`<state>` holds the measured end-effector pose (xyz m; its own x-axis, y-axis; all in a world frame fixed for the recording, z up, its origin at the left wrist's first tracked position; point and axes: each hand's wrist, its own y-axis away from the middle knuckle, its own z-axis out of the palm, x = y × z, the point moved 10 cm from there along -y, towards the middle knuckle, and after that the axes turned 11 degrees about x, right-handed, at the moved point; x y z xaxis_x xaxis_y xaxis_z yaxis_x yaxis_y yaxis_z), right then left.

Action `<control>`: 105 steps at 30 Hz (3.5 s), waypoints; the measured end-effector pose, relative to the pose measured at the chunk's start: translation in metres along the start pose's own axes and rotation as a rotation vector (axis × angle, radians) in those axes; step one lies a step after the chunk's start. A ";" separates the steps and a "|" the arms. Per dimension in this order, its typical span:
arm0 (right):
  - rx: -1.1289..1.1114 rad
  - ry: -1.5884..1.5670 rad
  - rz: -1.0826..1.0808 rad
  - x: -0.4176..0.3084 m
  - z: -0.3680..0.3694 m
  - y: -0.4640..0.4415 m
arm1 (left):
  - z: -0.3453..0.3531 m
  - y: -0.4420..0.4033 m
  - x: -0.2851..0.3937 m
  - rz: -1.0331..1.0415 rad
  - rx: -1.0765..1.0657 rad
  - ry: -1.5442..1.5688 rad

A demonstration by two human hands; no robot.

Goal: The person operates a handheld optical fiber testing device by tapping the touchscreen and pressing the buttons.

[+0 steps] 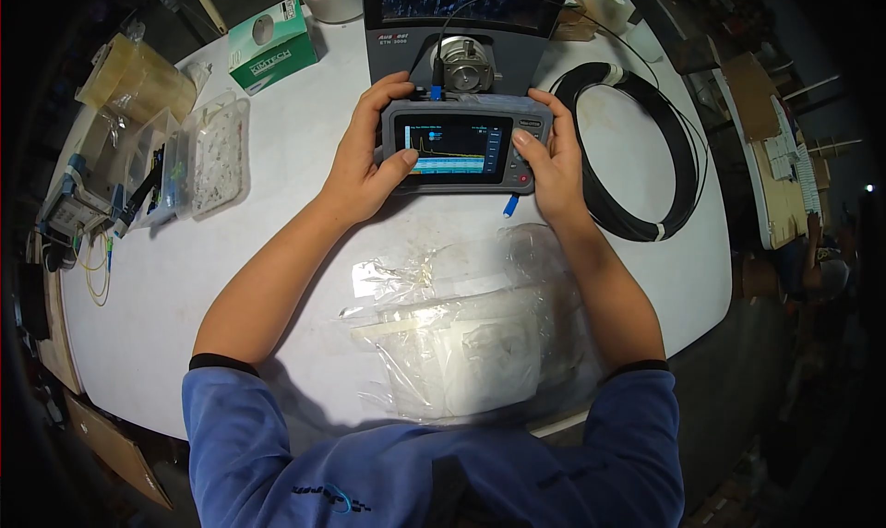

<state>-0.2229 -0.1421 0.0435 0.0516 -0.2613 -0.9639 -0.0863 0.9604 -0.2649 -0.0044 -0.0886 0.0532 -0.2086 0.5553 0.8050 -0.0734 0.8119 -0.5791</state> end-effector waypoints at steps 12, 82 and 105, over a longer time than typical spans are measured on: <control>-0.199 -0.229 0.114 0.009 -0.002 0.000 | 0.000 0.000 0.000 -0.036 -0.015 0.017; -0.200 -0.172 0.062 0.008 -0.003 0.001 | 0.002 -0.002 -0.007 -0.070 0.099 0.002; -0.192 -0.184 0.099 0.009 -0.004 0.001 | 0.000 -0.002 -0.008 -0.053 0.073 0.038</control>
<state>-0.2263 -0.1442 0.0341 0.2120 -0.1278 -0.9689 -0.2858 0.9399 -0.1866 -0.0023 -0.0946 0.0474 -0.1659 0.5197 0.8381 -0.1545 0.8257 -0.5425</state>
